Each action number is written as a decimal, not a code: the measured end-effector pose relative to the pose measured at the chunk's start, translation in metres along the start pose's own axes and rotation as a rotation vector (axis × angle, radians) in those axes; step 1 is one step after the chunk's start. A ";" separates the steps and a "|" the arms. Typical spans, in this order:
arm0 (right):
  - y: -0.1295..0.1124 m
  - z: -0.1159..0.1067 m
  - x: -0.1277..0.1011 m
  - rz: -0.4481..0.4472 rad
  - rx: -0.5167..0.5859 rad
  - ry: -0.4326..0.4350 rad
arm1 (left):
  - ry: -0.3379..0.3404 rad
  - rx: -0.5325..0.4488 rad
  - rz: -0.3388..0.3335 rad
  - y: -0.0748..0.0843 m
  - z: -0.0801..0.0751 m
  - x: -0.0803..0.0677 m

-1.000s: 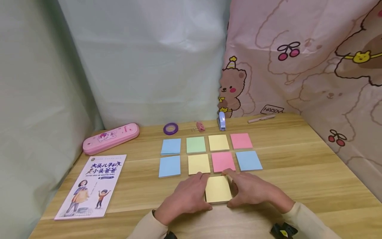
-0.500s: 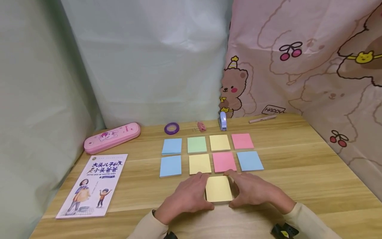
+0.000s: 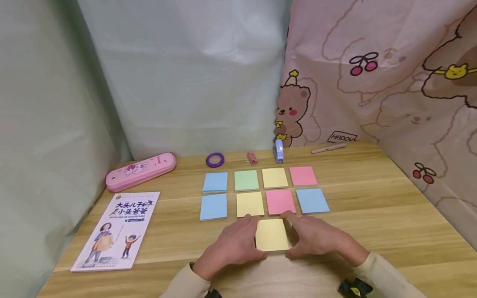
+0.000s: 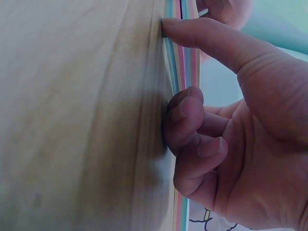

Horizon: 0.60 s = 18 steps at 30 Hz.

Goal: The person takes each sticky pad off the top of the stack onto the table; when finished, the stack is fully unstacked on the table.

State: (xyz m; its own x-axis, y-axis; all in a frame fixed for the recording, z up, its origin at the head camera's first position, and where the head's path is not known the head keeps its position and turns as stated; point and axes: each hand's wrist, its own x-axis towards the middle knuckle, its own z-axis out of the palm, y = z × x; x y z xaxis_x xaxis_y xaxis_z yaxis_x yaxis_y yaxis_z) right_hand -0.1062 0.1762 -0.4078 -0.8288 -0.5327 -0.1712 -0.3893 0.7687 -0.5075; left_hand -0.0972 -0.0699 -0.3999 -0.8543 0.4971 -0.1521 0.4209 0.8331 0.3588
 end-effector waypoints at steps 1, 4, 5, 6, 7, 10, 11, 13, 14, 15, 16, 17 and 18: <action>0.000 0.000 0.000 0.000 0.003 -0.001 | 0.003 -0.004 0.000 -0.001 0.000 -0.001; 0.000 0.000 -0.001 0.001 0.018 -0.007 | 0.012 -0.014 -0.006 -0.004 0.000 -0.005; 0.000 0.000 -0.001 0.000 0.023 -0.009 | 0.014 -0.021 -0.010 -0.006 0.000 -0.006; 0.000 0.000 -0.001 0.000 0.029 -0.010 | 0.018 -0.027 -0.014 -0.007 0.000 -0.007; 0.000 0.000 -0.001 0.003 0.034 -0.011 | 0.023 -0.030 -0.017 -0.009 0.000 -0.009; 0.001 0.000 -0.001 0.004 0.039 -0.008 | 0.046 -0.045 -0.021 -0.016 -0.002 -0.016; 0.001 0.000 -0.001 0.004 0.039 -0.008 | 0.056 -0.051 -0.021 -0.019 -0.003 -0.018; 0.001 0.000 -0.001 0.003 0.041 -0.006 | 0.076 -0.066 -0.021 -0.025 -0.004 -0.024; 0.001 -0.001 -0.001 0.000 0.040 -0.006 | 0.084 -0.077 -0.023 -0.028 -0.004 -0.027; 0.001 -0.001 0.000 -0.002 0.042 -0.008 | 0.092 -0.094 -0.026 -0.032 -0.005 -0.030; 0.000 -0.001 0.000 -0.002 0.044 -0.009 | 0.098 -0.107 -0.031 -0.035 -0.005 -0.034; 0.000 -0.001 0.000 -0.002 0.044 -0.010 | 0.105 -0.123 -0.038 -0.038 -0.006 -0.037; 0.000 -0.001 0.000 -0.002 0.046 -0.011 | 0.111 -0.138 -0.045 -0.042 -0.007 -0.040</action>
State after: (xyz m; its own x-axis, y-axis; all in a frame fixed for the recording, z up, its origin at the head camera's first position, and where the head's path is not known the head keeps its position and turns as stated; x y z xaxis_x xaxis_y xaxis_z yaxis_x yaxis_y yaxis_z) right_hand -0.1068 0.1765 -0.4072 -0.8237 -0.5380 -0.1793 -0.3717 0.7511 -0.5457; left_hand -0.0823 -0.1262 -0.4025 -0.9030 0.4239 -0.0705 0.3423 0.8087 0.4783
